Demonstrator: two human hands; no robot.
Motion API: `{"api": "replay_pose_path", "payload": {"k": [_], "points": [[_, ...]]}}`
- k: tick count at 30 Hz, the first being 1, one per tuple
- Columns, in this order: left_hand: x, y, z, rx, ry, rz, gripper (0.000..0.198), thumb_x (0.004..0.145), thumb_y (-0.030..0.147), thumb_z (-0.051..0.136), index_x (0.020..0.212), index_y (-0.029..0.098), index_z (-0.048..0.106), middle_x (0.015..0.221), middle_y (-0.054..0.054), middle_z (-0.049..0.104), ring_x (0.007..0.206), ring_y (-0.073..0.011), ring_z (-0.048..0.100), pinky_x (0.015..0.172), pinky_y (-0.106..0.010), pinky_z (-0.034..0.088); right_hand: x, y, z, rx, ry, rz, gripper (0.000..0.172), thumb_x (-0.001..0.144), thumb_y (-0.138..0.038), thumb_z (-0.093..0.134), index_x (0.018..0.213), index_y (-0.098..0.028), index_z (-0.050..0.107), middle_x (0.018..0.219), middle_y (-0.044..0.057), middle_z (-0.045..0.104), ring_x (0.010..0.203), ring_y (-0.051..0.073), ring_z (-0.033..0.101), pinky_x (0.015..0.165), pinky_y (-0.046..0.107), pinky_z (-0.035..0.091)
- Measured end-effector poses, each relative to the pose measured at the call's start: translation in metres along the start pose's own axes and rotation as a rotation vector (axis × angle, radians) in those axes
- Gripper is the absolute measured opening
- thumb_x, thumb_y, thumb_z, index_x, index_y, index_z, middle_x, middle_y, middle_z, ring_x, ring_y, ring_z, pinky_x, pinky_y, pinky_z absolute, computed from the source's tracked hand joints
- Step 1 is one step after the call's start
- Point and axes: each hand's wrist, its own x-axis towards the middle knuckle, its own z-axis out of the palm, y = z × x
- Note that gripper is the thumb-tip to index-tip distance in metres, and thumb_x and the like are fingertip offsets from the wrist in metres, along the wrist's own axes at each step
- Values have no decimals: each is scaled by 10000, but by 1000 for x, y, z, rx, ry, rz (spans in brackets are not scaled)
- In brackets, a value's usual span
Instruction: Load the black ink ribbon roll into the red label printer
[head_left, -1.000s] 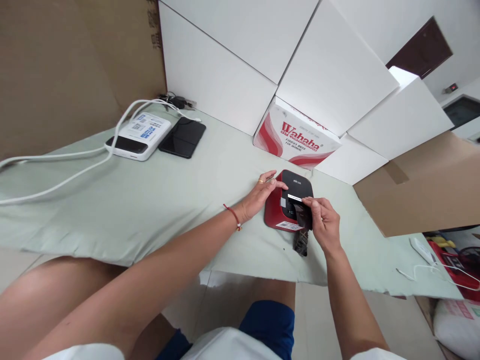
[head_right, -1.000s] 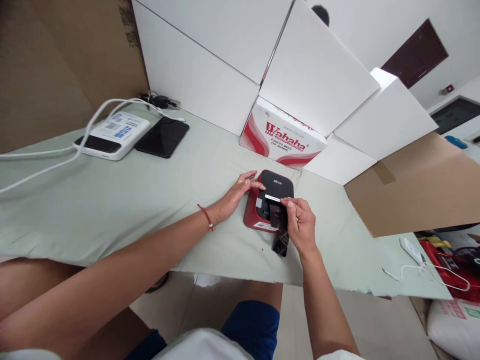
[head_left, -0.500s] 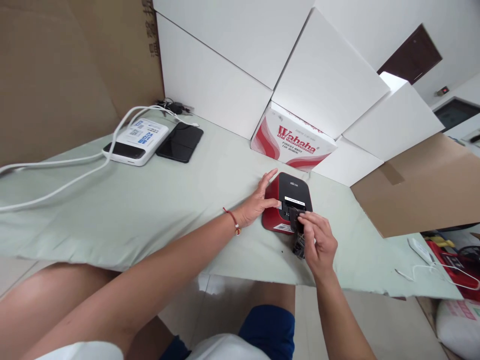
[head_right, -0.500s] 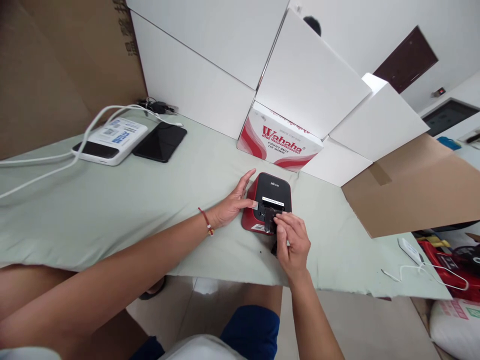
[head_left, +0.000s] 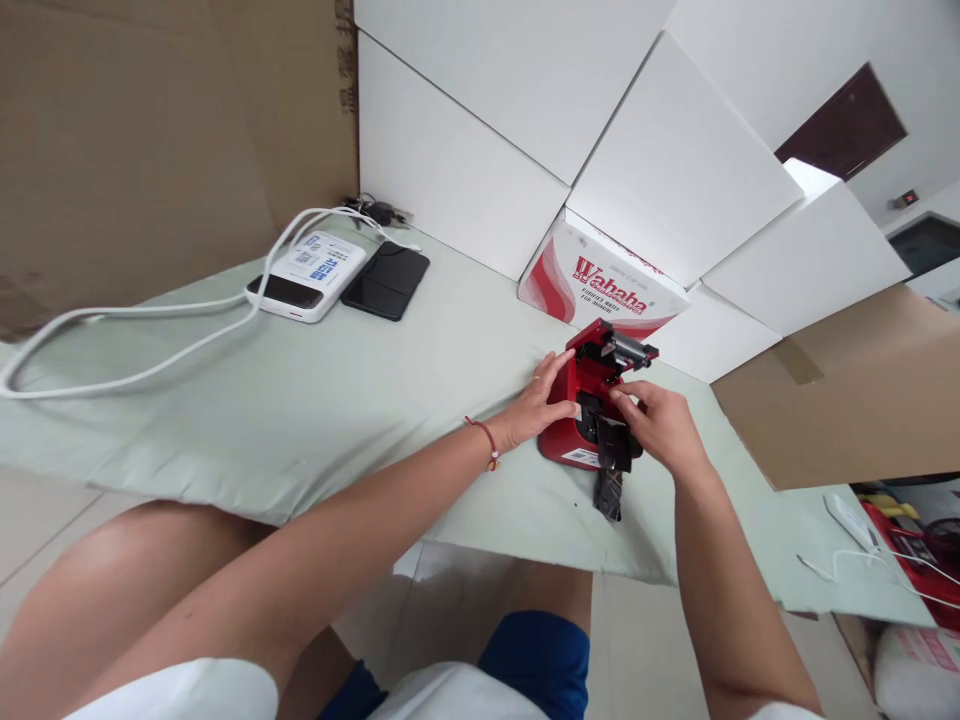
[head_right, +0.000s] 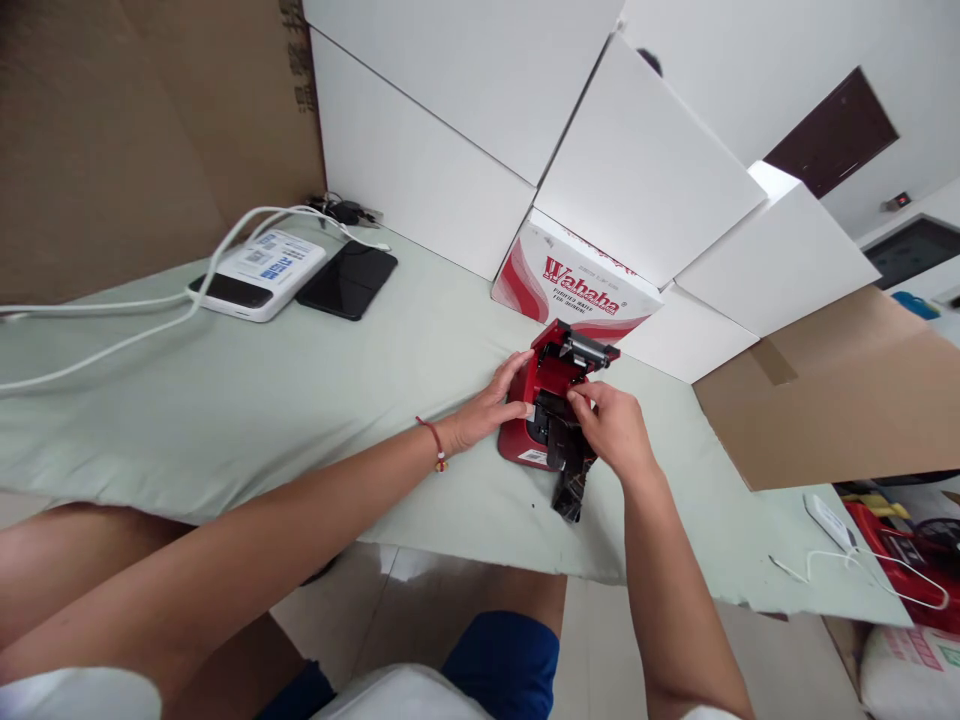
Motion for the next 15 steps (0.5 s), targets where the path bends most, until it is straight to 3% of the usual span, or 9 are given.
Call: {"api": "replay_pose_path", "payload": {"k": [4,6,8,11,15], "points": [[-1,9,-1,-37,1,-38,941,785,351,676,1618,203,263,1694,-120,245,1592,-304,186,1317,-477,153,47,-4,3,-231,-435,-9,370,882,-206,656,1235,-272,746,1171,47,792,996,243,723,856,316,516],[0,12,-1,-45,0,-41,939,777,349,685,1610,198,277,1672,-128,283,1570,-313,232,1307,-479,184,60,-8,9,-295,-544,-31,366,845,-181,689,1192,-265,764,1122,57,802,976,251,723,826,305,508],[0,13,-1,-48,2,-42,939,771,342,692,1606,215,281,1666,-123,294,1564,-322,237,1301,-493,189,63,-13,13,-315,-551,-28,328,825,-166,701,1134,-247,777,1074,66,806,949,253,722,799,299,503],[0,11,-1,-63,16,-23,932,780,335,682,1610,248,267,1684,-106,260,1577,-315,212,1301,-499,185,51,-16,6,-316,-461,-9,343,862,-181,658,1195,-218,730,1149,92,782,1004,258,707,818,308,499],[0,6,0,-117,20,-16,886,831,347,651,1617,279,245,1701,-80,241,1589,-279,208,1305,-475,197,9,-1,-37,-161,-233,53,352,954,-361,575,1276,-247,661,1082,68,781,785,209,682,728,325,513]]}}
